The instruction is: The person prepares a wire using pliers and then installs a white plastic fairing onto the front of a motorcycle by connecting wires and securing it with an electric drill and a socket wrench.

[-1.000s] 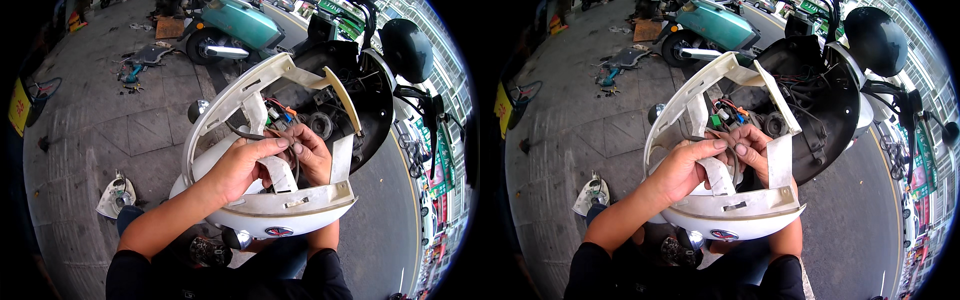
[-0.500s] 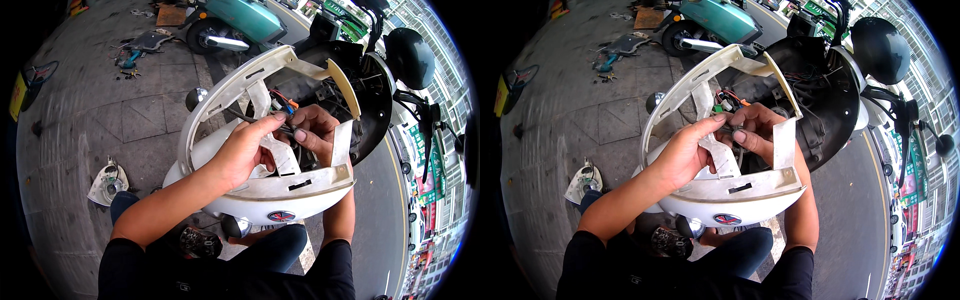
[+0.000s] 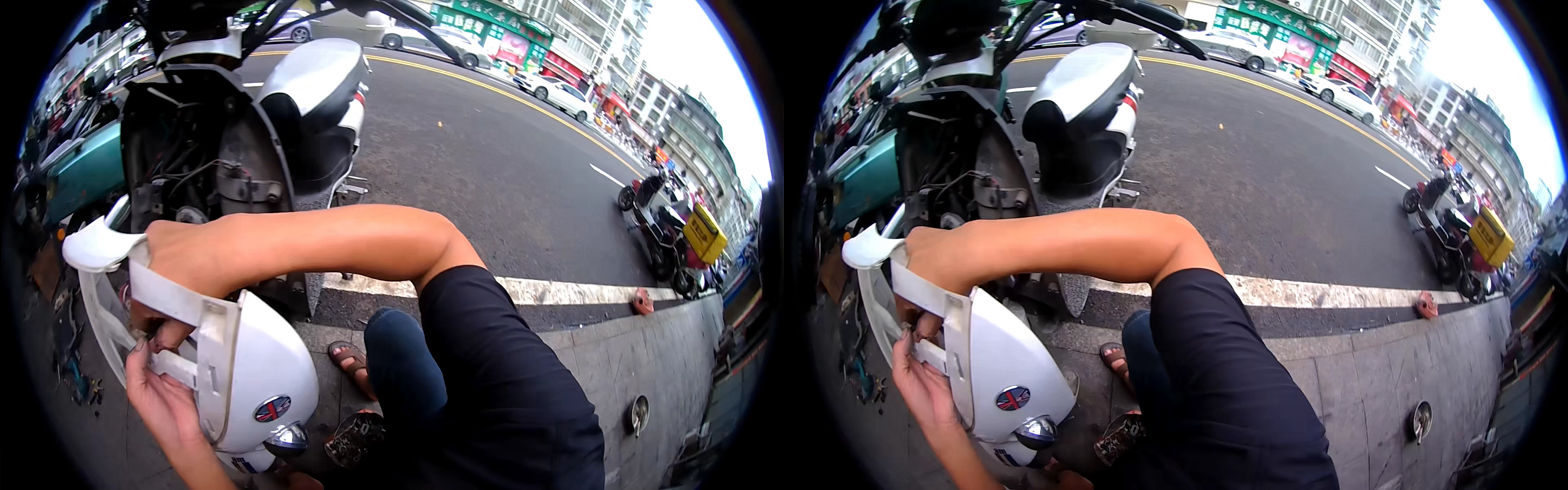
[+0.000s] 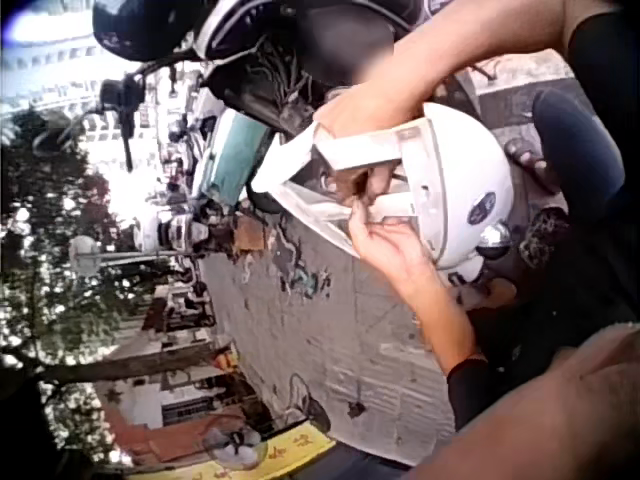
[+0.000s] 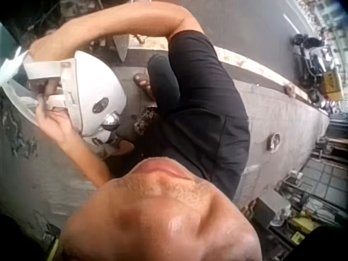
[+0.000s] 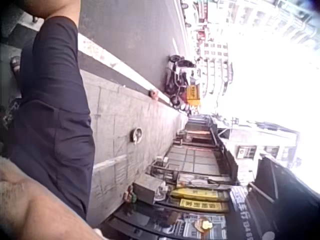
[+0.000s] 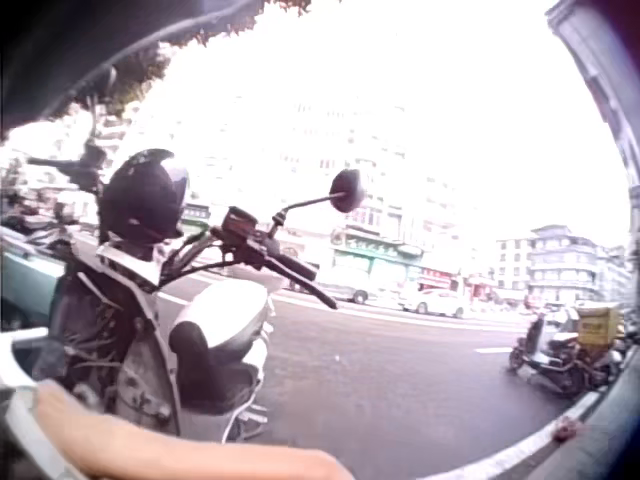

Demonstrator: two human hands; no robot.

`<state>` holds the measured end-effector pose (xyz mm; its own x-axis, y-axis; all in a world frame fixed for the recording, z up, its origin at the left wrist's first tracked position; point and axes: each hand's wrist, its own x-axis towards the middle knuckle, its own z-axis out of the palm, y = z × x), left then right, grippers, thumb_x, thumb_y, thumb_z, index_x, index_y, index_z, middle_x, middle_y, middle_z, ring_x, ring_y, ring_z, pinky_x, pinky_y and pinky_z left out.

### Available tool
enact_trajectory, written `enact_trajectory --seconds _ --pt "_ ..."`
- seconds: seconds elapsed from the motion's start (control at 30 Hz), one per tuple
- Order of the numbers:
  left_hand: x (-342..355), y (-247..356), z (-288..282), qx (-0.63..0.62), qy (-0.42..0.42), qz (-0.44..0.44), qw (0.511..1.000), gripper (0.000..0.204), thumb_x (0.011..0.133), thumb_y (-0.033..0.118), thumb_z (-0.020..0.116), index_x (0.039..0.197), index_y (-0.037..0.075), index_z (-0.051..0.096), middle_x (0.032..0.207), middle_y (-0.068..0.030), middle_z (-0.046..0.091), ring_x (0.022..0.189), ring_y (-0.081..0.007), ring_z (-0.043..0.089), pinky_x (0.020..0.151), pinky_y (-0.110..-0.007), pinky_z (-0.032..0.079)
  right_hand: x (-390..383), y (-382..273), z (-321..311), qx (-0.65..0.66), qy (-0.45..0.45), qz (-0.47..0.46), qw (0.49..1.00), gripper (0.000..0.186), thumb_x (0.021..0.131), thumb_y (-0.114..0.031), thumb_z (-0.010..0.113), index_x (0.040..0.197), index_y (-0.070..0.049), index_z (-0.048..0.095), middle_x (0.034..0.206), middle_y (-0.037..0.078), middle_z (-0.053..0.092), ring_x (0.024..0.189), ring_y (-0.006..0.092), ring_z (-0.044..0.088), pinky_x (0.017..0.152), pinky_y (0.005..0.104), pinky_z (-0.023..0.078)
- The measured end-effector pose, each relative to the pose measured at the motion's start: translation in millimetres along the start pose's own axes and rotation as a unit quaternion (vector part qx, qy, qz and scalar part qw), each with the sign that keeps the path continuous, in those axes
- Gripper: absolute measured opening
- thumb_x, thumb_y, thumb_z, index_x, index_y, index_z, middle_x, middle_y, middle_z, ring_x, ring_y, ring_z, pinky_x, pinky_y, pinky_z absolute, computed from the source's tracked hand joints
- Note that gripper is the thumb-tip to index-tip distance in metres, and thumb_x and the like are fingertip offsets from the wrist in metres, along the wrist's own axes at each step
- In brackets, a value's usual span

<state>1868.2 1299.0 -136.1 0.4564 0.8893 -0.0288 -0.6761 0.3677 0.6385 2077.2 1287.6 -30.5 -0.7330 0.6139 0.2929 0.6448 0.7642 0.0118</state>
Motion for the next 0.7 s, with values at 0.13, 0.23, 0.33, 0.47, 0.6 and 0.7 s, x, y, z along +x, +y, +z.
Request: enact_trajectory --seconds 0.13,0.23,0.33,0.47,0.6,0.7 --pt "6.9 12.8 -19.7 0.043 -0.011 0.001 0.999 0.04 0.106 0.023 0.051 0.138 -0.001 0.051 0.131 -0.0157 0.064 0.118 -0.0239 0.065 0.1 -0.039 0.055 24.7 6.1 2.7 0.042 -0.115 0.076 0.99 0.062 0.078 -0.071 0.071 0.125 -0.031 0.074 0.115 -0.001 0.076 0.099 0.0251 0.07 0.089 0.0342 0.051" --pt "16.9 21.8 -34.6 0.056 -0.027 0.02 0.998 0.054 0.108 0.028 0.046 0.155 0.002 0.037 0.15 -0.0168 0.051 0.128 -0.0268 0.06 0.103 -0.039 0.055 29.1 20.9 13.9 0.089 -0.078 0.156 0.981 0.049 0.08 -0.053 0.077 0.117 -0.021 0.078 0.108 0.007 0.077 0.101 0.0267 0.071 0.09 0.0357 0.053" --pt "31.5 31.0 -47.5 0.18 -0.117 0.008 0.977 0.055 0.108 0.031 0.049 0.155 0.004 0.04 0.146 -0.0127 0.053 0.119 -0.0169 0.061 0.077 -0.022 0.055 27.9 39.9 35.1 0.087 0.013 0.211 0.974 0.04 0.081 -0.043 0.076 0.102 -0.009 0.079 0.097 0.017 0.076 0.095 0.0353 0.073 0.083 0.0397 0.056" --pt "49.6 28.7 -53.4 0.181 0.058 0.053 0.98 0.051 0.108 0.034 0.05 0.153 0.009 0.045 0.141 -0.0041 0.051 0.108 -0.0043 0.056 0.051 -0.013 0.041 45.8 68.7 69.4 0.037 0.062 0.126 0.989 0.033 0.076 -0.035 0.074 0.09 -0.006 0.078 0.086 0.019 0.074 0.085 0.0403 0.071 0.075 0.0465 0.056" --pt "52.6 26.9 -44.9 0.104 0.081 0.034 0.991 0.052 0.109 0.036 0.047 0.152 0.008 0.046 0.155 -0.0049 0.045 0.134 -0.0176 0.049 0.11 -0.036 0.044 65.0 90.9 97.3 0.019 0.033 0.134 0.99 0.029 0.077 -0.032 0.072 0.092 -0.008 0.078 0.09 0.017 0.075 0.088 0.0399 0.071 0.076 0.0487 0.055" --pt "42.1 23.6 -34.9 0.17 0.007 0.086 0.982 0.048 0.105 0.023 0.056 0.145 -0.002 0.049 0.14 -0.0193 0.058 0.123 -0.0313 0.059 0.107 -0.046 0.047 69.8 102.5 108.8 0.013 0.073 0.114 0.991 0.028 0.081 -0.031 0.07 0.095 -0.008 0.078 0.092 0.018 0.075 0.088 0.0399 0.071 0.075 0.0482 0.055"
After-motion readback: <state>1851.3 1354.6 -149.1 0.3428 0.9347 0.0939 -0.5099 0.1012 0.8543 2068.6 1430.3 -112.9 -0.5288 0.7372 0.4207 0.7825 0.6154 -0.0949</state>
